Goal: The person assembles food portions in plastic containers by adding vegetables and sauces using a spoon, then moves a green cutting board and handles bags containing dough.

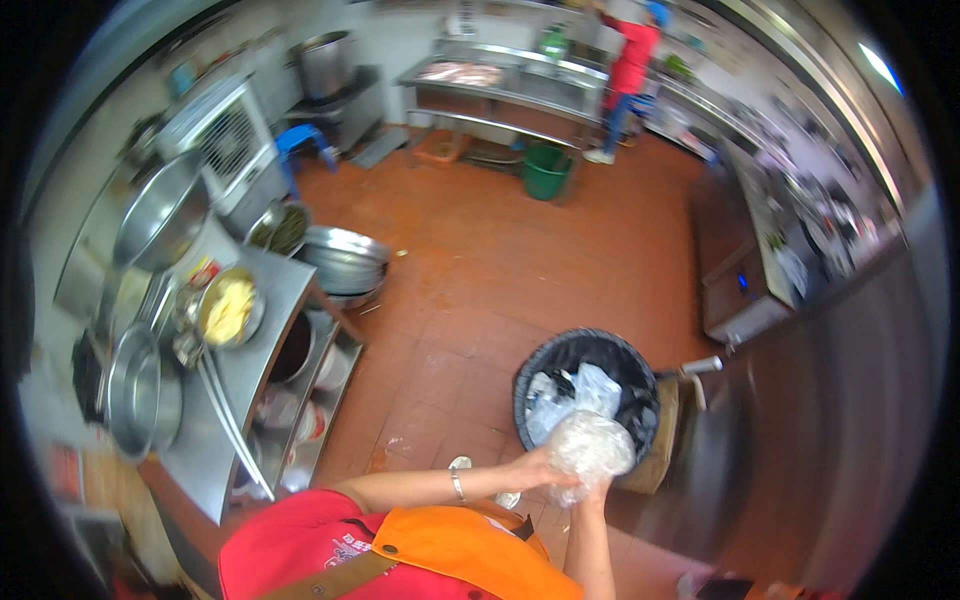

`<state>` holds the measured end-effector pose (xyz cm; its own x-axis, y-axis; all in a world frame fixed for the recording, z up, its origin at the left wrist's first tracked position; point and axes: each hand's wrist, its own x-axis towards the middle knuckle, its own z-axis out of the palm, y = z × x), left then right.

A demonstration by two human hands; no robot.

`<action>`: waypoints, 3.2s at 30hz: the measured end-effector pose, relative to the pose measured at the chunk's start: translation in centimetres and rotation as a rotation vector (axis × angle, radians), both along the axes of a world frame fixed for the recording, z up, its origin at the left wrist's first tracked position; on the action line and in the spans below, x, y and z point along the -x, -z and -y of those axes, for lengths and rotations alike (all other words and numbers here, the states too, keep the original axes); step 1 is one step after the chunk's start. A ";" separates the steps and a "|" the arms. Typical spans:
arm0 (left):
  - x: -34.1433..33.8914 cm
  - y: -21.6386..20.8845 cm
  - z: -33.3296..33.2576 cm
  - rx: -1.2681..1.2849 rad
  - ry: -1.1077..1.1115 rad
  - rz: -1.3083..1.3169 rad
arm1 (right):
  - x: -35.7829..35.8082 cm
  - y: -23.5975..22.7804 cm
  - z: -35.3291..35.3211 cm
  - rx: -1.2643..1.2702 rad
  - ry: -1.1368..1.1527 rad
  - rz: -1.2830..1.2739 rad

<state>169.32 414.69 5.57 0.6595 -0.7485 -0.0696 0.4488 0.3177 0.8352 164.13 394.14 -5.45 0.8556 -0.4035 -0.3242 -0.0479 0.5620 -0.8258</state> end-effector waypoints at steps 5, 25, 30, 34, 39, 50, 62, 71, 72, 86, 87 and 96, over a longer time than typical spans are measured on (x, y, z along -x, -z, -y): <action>1.2 4.6 4.3 0.128 0.019 -0.366 | 2.6 -14.8 -2.6 0.787 -0.348 0.111; 30.2 0.3 22.9 -0.002 0.956 0.734 | 43.0 -10.4 2.1 -0.107 0.726 0.238; 38.4 -0.3 28.0 -0.192 1.298 -0.013 | 53.0 -11.5 7.1 0.318 0.941 -0.201; 43.8 1.0 34.1 -0.142 1.262 -0.048 | 55.7 -12.9 11.7 0.885 0.843 -0.631; 46.4 0.0 45.3 -0.307 1.160 -0.168 | 59.1 -13.2 21.8 0.859 0.750 -0.529; 58.1 2.0 78.3 -0.104 1.006 0.682 | 72.3 -11.0 50.1 -0.112 1.003 -0.263; 73.4 3.5 111.5 0.403 1.445 1.275 | 84.2 -6.2 81.1 -0.121 1.383 0.155; 72.9 0.1 142.1 -0.147 1.412 0.407 | 86.5 -8.4 121.2 0.341 0.886 -0.416; 71.7 0.3 144.8 -0.125 1.326 0.382 | 85.4 -9.9 125.3 0.333 0.822 -0.473; 69.4 4.6 193.1 -0.110 1.052 -0.003 | 86.4 -8.7 174.3 0.011 0.418 -0.092; 70.5 3.9 196.9 -0.162 1.070 0.023 | 86.8 -9.6 177.1 -0.012 0.451 -0.012; 79.6 2.8 228.7 -0.301 1.338 0.238 | 94.2 -6.0 204.8 -0.007 1.178 0.146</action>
<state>89.72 185.97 2.75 -0.5185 -0.7898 -0.3275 0.1047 -0.4388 0.8925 69.91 189.39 0.52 -0.0128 -0.9656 -0.2597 0.5963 0.2011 -0.7771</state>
